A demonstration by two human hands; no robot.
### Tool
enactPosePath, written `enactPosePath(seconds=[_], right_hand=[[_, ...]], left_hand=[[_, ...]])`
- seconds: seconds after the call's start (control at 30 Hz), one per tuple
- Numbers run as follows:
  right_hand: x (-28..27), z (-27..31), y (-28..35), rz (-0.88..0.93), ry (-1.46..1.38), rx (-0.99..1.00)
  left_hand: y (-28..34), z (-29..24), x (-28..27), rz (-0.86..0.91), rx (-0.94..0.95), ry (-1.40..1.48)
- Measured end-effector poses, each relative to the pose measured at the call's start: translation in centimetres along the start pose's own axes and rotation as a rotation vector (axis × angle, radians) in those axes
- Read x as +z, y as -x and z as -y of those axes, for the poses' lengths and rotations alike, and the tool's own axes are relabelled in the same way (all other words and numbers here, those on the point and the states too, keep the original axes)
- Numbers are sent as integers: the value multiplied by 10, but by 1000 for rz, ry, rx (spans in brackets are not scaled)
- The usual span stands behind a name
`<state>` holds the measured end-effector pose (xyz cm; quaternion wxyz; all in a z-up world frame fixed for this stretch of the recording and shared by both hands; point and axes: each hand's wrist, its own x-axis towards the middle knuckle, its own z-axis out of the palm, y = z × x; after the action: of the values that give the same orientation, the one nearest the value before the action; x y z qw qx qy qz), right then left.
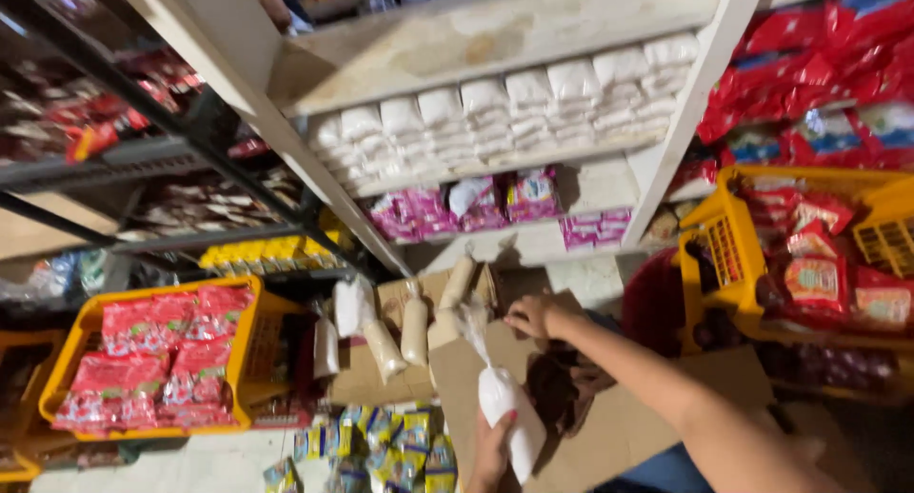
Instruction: Wiping down plastic bags containing white powder and arranging them on storage shelves.
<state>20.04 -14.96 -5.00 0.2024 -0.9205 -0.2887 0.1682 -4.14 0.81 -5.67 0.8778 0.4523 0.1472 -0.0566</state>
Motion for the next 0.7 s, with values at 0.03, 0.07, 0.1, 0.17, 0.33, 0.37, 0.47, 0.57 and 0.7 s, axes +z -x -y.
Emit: enactPosePath(seconds=[0.03, 0.07, 0.1, 0.17, 0.33, 0.37, 0.47, 0.57, 0.7], right_hand=[[1, -1, 4, -17, -3, -4], [1, -4, 8, -37, 0, -6], [18, -11, 14, -19, -9, 3], [42, -33, 26, -124, -224, 123], [-42, 34, 106, -40, -77, -118], [-64, 57, 128, 196, -112, -74], [-80, 95, 163, 339, 191, -84], [-36, 76, 176, 80, 202, -165], [-17, 61, 176, -170, 111, -224]], left_hand=[[4, 4, -2, 7, 44, -6], [5, 9, -2, 17, 90, -9], [14, 7, -1, 7, 72, -5], [22, 3, 9, 8, 59, -34], [21, 16, -6, 41, 57, -63], [20, 21, -13, 64, 91, -56], [7, 7, -10, 29, -223, 276], [11, -62, 48, 339, -166, 513], [4, -58, 53, 301, -390, 654]])
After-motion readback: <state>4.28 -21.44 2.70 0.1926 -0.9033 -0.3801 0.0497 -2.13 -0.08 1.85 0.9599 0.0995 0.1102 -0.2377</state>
